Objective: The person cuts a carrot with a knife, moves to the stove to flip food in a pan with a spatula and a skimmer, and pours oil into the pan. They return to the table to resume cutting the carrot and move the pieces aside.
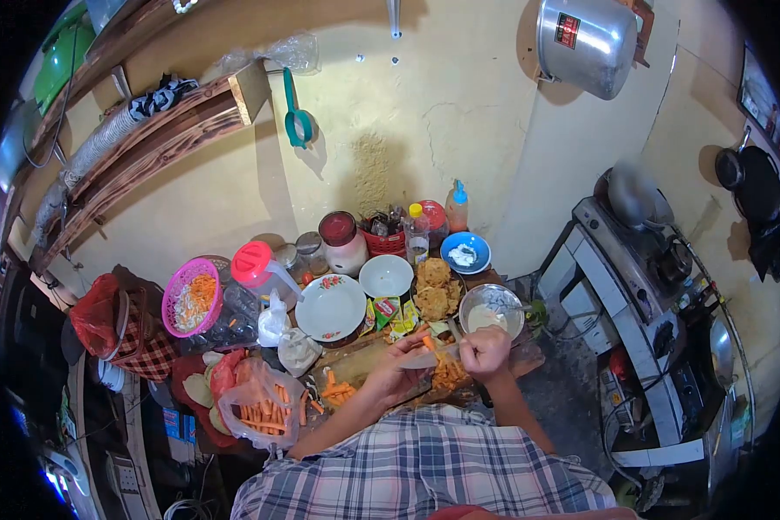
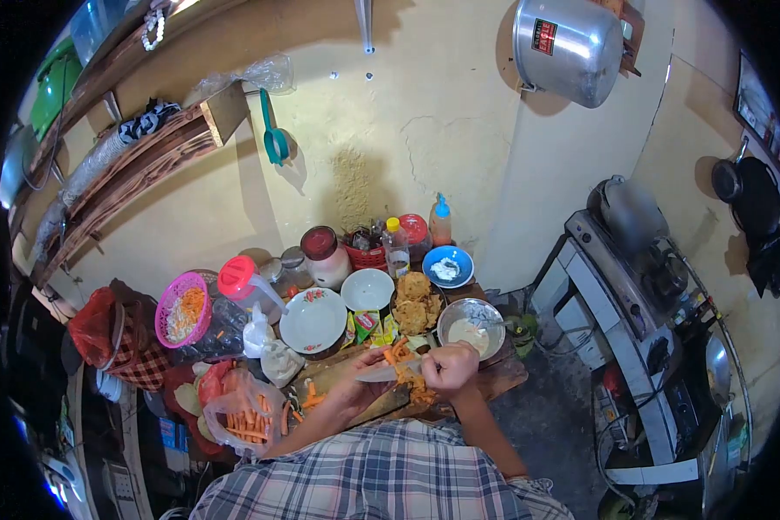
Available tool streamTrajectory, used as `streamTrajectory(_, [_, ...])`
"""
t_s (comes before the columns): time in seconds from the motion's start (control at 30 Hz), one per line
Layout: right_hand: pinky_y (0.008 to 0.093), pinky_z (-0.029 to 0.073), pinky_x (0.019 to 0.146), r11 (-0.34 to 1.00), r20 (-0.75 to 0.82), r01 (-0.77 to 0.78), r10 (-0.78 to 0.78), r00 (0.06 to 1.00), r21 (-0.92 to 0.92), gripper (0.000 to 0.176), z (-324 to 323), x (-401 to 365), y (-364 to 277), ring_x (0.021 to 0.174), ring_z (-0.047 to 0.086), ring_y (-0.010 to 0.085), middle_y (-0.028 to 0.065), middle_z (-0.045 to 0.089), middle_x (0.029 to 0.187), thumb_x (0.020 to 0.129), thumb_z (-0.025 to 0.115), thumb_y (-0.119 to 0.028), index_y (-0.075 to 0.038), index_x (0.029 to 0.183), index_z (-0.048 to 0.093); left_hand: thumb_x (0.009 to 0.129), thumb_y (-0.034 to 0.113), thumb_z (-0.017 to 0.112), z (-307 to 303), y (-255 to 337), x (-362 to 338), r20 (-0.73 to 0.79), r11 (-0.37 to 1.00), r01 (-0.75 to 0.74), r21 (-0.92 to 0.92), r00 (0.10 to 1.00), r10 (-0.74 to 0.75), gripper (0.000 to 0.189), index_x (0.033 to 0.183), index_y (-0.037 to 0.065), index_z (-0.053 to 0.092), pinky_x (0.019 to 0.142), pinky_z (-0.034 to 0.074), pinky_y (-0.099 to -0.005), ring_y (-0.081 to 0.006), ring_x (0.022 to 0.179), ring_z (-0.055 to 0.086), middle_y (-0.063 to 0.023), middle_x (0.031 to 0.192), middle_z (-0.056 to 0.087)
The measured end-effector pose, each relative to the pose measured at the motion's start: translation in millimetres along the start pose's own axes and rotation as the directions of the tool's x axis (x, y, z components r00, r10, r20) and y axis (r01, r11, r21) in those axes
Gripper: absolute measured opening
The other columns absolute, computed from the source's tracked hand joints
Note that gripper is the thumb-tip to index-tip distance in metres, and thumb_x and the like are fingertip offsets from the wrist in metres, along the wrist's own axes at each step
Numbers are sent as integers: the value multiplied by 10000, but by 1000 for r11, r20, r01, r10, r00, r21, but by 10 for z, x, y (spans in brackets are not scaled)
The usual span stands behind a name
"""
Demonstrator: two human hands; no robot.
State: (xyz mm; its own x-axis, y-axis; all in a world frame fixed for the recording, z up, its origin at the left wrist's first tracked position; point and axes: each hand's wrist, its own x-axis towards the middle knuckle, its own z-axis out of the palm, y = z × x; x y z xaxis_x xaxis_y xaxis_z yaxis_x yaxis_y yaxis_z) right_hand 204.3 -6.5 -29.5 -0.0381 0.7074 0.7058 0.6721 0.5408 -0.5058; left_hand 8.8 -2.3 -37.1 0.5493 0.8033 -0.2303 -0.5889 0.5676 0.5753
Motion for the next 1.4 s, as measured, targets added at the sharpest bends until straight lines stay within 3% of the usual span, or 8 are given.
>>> streamTrajectory(0.17, [383,376,436,1000,-21,2,-2,1000,-21,255,-24,-1,-80,383,462,293,118,443,425,652,564,-106,-59,427,454,851,61,595,54,8,-32,-63,999,26,-25,998,-28,317,1162,79,538,601,499,-257,-167,743,618,-59,937,610])
streamTrajectory(0.63, [389,378,441,1000,-77,29,-30,997,-11,240,-90,-20,-130,386,465,300,123,444,426,670,548,-78,-50,445,467,872,54,566,149,-87,-132,-32,999,37,19,999,-37,300,1168,68,518,812,547,-304,-176,899,614,-65,1067,575])
streamTrajectory(0.93, [389,388,440,1000,-59,1,-2,998,-13,259,-58,-69,-109,386,471,300,128,453,430,698,547,-95,-49,450,489,870,40,567,224,-156,-234,-69,993,29,112,997,-21,282,1149,42,529,833,526,-288,-154,882,606,-49,1025,584])
streamTrajectory(1.13, [393,432,462,986,-24,-127,125,992,-104,282,-53,-145,-51,420,522,320,148,510,471,749,564,-157,-46,490,564,847,17,594,130,-260,-143,-144,983,48,179,989,-22,328,1166,53,524,817,530,-289,-131,876,600,-34,961,592])
streamTrajectory(1.2, [406,449,492,897,36,-327,353,935,-296,310,-52,-212,-21,475,558,327,157,546,516,799,564,-218,-41,547,601,840,10,598,71,-270,-164,-156,977,57,205,988,-25,372,1194,62,500,806,527,-280,-131,874,600,-35,968,590])
streamTrajectory(1.27, [416,455,517,875,51,-373,407,912,-309,314,-44,-309,67,512,573,332,168,562,550,821,545,-237,-31,595,615,833,3,602,-44,-335,-140,-161,970,65,234,987,-28,416,1223,71,475,795,524,-271,-131,872,600,-36,976,587])
streamTrajectory(1.37, [450,455,564,824,140,-415,497,856,-386,302,-73,-394,113,592,592,361,185,597,634,853,506,-246,-19,696,628,810,-19,602,-200,-464,-60,-44,866,-103,489,989,143,570,1320,112,383,746,520,-259,-126,811,606,-30,941,599])
streamTrajectory(1.4, [474,448,588,795,210,-410,538,816,-447,286,-82,-417,116,633,596,384,192,615,683,861,486,-237,-16,749,627,789,-26,597,-144,-473,-43,10,700,-134,701,984,178,662,1366,132,316,706,515,-271,-144,756,610,-46,879,607])
